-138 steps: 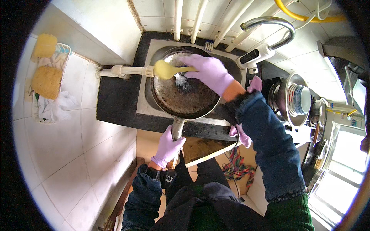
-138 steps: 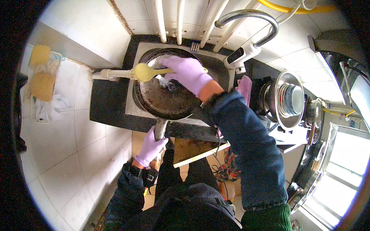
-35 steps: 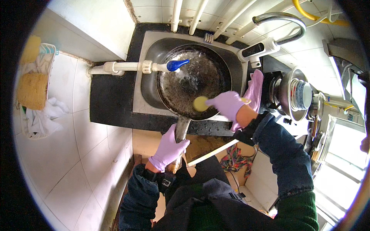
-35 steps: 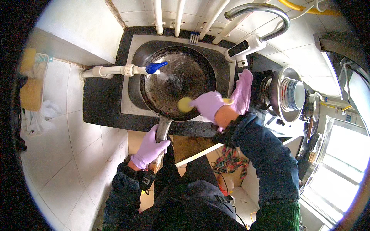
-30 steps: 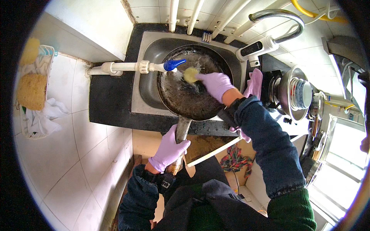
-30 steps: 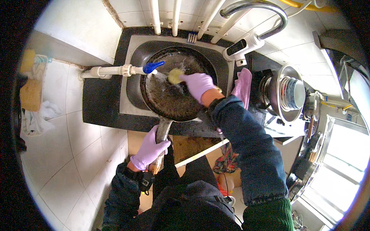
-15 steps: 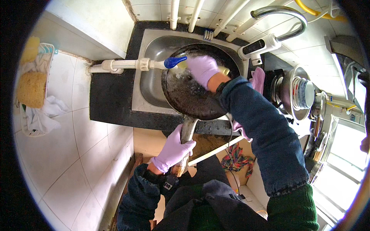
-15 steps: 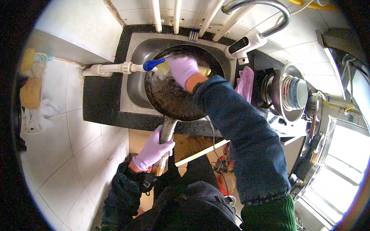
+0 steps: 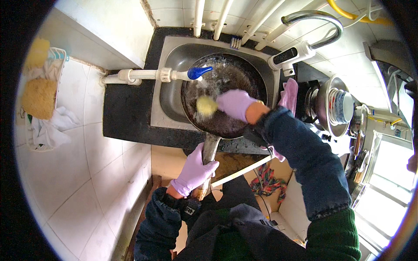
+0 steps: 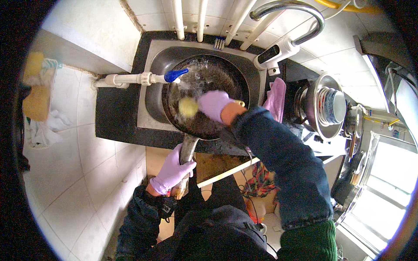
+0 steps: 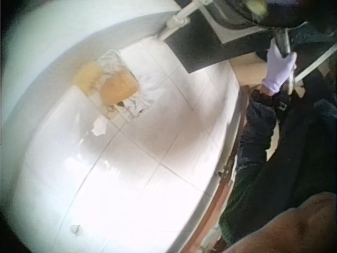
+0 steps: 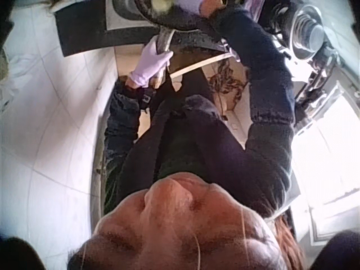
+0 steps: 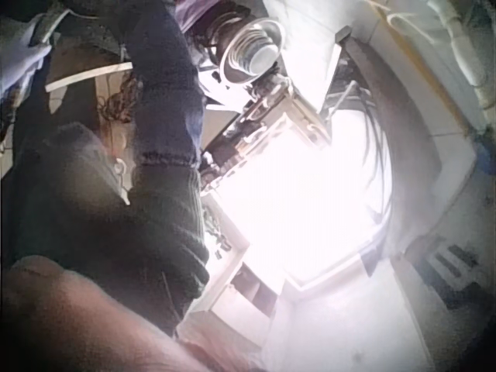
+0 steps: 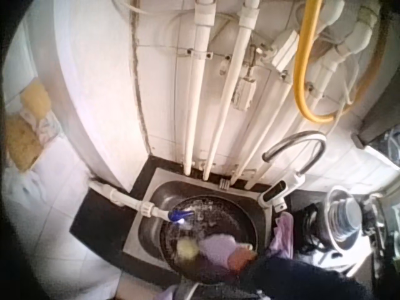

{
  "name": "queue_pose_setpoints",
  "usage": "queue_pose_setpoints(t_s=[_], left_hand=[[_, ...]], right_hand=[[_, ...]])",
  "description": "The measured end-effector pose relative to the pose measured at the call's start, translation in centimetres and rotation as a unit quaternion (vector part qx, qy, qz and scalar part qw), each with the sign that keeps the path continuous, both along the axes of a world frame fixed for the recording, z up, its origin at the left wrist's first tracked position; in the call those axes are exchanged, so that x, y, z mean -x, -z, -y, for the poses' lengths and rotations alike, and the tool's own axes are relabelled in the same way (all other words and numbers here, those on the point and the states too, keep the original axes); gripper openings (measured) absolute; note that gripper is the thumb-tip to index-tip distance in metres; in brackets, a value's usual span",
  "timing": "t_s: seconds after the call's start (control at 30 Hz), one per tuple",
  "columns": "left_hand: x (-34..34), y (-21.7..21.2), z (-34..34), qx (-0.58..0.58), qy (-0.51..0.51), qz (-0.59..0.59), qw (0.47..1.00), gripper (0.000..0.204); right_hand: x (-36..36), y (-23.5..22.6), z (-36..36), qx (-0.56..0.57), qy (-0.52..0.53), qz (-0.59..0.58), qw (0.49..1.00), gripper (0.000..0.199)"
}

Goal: The person washes a small glass bowl and a frying pan in the kitchen sink using a sponge and running water. They then rinse and wipe the sink area with a cloth.

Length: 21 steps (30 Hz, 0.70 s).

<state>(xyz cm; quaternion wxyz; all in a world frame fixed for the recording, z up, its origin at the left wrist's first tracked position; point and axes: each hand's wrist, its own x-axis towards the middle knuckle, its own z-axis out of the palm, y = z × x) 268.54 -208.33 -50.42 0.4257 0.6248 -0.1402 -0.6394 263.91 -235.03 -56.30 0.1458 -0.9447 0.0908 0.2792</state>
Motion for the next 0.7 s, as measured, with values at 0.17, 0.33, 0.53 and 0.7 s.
queue_pose_setpoints(t_s=[0.17, 0.33, 0.53, 0.7], left_hand=[[0.5, -0.3, -0.1, 0.005, -0.026, -0.023, 0.999, 0.054], [1.7, -0.6, 0.3, 0.003, -0.040, 0.009, 0.999, 0.054], [2.6, -1.7, 0.5, -0.018, -0.054, 0.029, 0.998, 0.052], [2.5, -2.3, 1.0, -0.007, -0.049, -0.022, 0.999, 0.054]], right_hand=[[3.6, -2.5, 3.7, 0.176, -0.005, -0.099, 0.979, 0.020], [-0.9, -0.9, 2.8, 0.087, 0.055, 0.019, 0.994, 0.019], [5.0, -4.0, 3.2, 0.125, -0.025, -0.119, 0.985, 0.017], [0.1, -2.8, 6.5, 0.202, 0.099, -0.005, 0.974, 0.015]])
